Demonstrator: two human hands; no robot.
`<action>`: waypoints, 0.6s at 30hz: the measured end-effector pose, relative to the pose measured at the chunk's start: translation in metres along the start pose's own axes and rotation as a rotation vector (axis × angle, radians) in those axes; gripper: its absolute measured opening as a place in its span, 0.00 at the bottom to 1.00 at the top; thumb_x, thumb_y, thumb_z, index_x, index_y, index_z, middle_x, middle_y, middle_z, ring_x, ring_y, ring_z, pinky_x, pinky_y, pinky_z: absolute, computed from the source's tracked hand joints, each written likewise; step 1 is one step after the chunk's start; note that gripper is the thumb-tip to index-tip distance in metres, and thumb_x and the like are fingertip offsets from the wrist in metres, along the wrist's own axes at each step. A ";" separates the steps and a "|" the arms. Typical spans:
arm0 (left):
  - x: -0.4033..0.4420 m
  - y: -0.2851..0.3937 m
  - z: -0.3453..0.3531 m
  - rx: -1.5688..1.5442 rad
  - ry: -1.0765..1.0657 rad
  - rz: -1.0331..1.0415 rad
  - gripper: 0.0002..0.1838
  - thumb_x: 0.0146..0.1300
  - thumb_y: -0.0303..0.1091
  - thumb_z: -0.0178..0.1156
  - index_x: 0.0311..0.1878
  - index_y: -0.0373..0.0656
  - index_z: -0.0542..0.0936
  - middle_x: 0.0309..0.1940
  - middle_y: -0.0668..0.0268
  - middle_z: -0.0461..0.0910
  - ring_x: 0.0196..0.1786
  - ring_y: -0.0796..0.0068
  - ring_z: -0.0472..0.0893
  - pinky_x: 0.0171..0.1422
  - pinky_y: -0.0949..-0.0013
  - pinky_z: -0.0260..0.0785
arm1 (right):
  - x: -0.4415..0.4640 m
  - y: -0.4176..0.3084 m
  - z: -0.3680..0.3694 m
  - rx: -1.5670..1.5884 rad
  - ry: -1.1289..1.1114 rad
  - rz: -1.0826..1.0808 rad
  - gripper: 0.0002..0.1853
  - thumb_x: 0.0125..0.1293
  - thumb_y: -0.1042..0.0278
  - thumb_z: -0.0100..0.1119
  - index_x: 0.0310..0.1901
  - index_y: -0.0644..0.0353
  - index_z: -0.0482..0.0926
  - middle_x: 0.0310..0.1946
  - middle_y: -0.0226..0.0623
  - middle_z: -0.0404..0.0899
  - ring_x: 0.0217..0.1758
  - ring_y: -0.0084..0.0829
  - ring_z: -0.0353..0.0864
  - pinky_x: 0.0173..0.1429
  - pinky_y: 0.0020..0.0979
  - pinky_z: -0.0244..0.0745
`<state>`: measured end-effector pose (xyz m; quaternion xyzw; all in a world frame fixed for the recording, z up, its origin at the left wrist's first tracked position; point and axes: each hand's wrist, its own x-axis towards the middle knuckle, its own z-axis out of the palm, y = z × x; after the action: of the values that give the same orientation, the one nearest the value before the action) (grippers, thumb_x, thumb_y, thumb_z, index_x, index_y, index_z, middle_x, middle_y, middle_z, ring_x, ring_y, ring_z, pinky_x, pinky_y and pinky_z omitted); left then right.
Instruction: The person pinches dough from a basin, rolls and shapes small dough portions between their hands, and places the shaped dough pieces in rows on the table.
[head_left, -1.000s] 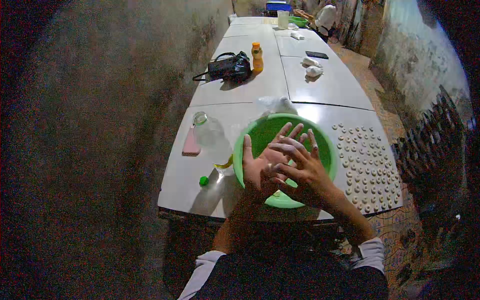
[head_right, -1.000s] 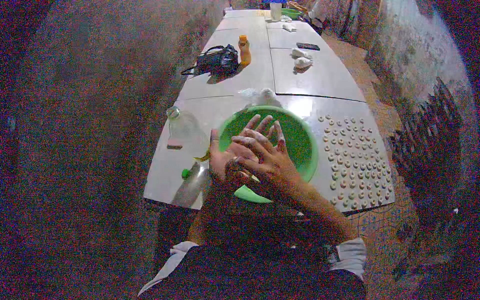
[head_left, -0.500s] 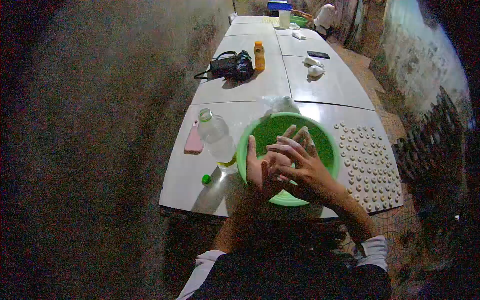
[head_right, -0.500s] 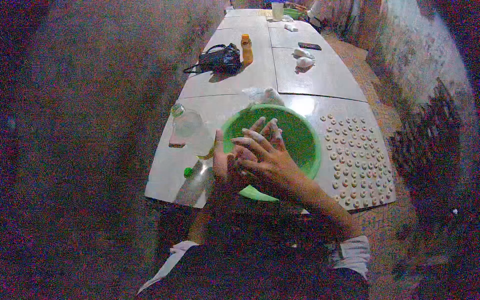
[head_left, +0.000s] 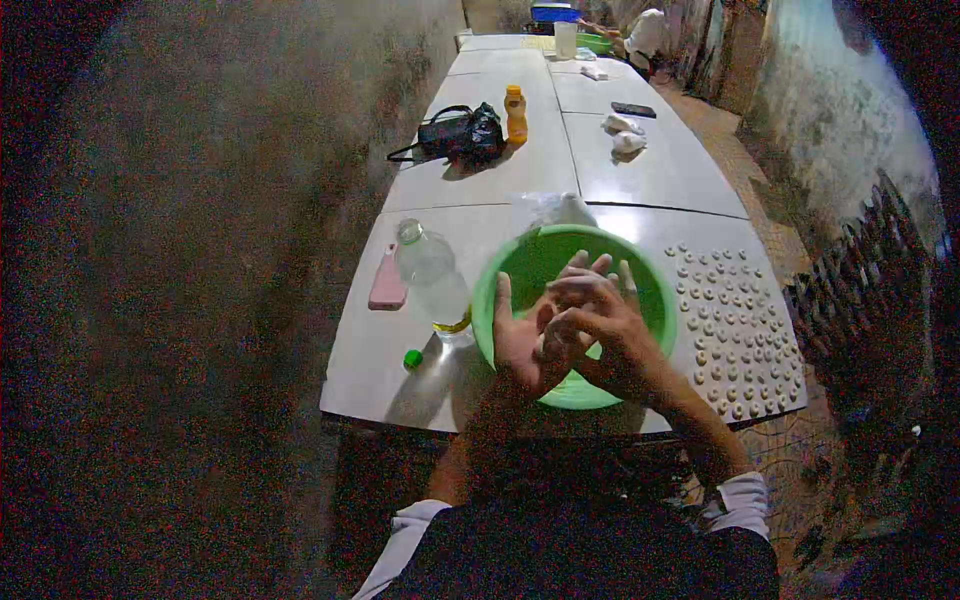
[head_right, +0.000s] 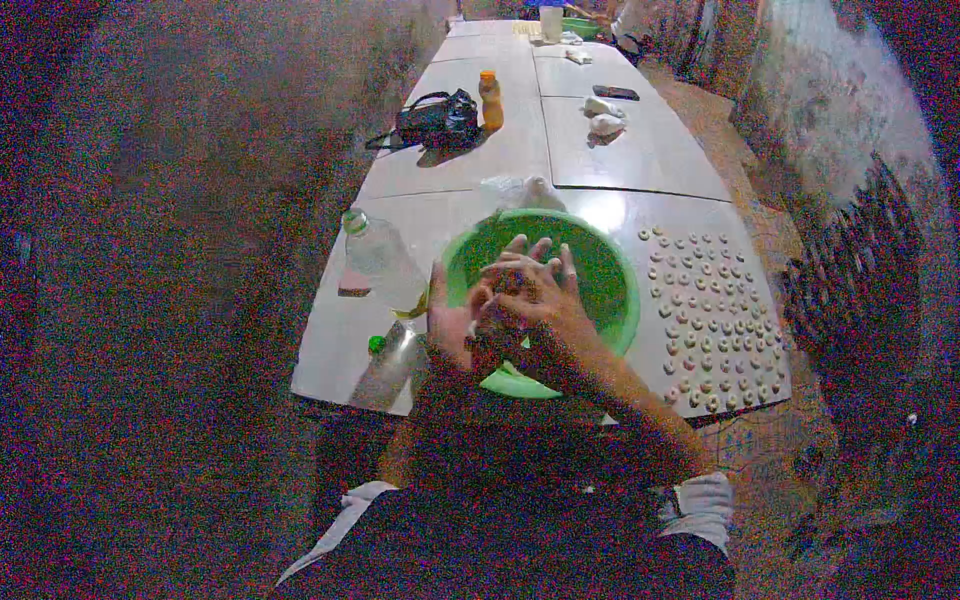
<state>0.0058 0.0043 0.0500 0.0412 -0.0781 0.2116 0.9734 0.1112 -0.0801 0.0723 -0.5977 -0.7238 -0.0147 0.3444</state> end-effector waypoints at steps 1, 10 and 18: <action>0.000 -0.002 -0.002 0.092 -0.040 0.013 0.47 0.59 0.72 0.33 0.69 0.40 0.51 0.69 0.53 0.52 0.70 0.58 0.55 0.73 0.50 0.43 | 0.001 0.001 0.000 -0.026 -0.048 0.000 0.10 0.50 0.68 0.64 0.36 0.45 0.79 0.55 0.32 0.70 0.67 0.38 0.60 0.71 0.57 0.30; -0.006 -0.004 -0.006 0.043 -0.099 -0.036 0.47 0.59 0.71 0.34 0.70 0.40 0.49 0.69 0.53 0.50 0.71 0.57 0.53 0.73 0.50 0.41 | -0.002 0.013 0.000 0.042 -0.079 -0.125 0.16 0.45 0.63 0.63 0.40 0.41 0.78 0.58 0.30 0.68 0.69 0.38 0.58 0.71 0.60 0.28; -0.005 -0.007 -0.014 0.104 -0.063 -0.015 0.49 0.59 0.72 0.33 0.70 0.39 0.47 0.70 0.53 0.50 0.71 0.56 0.53 0.73 0.49 0.41 | -0.003 0.003 0.004 -0.119 0.061 -0.079 0.10 0.52 0.62 0.60 0.38 0.44 0.77 0.58 0.29 0.68 0.68 0.37 0.58 0.70 0.62 0.26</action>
<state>0.0056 -0.0025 0.0354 0.0989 -0.0974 0.2067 0.9685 0.1123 -0.0806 0.0665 -0.5875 -0.7338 -0.0896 0.3292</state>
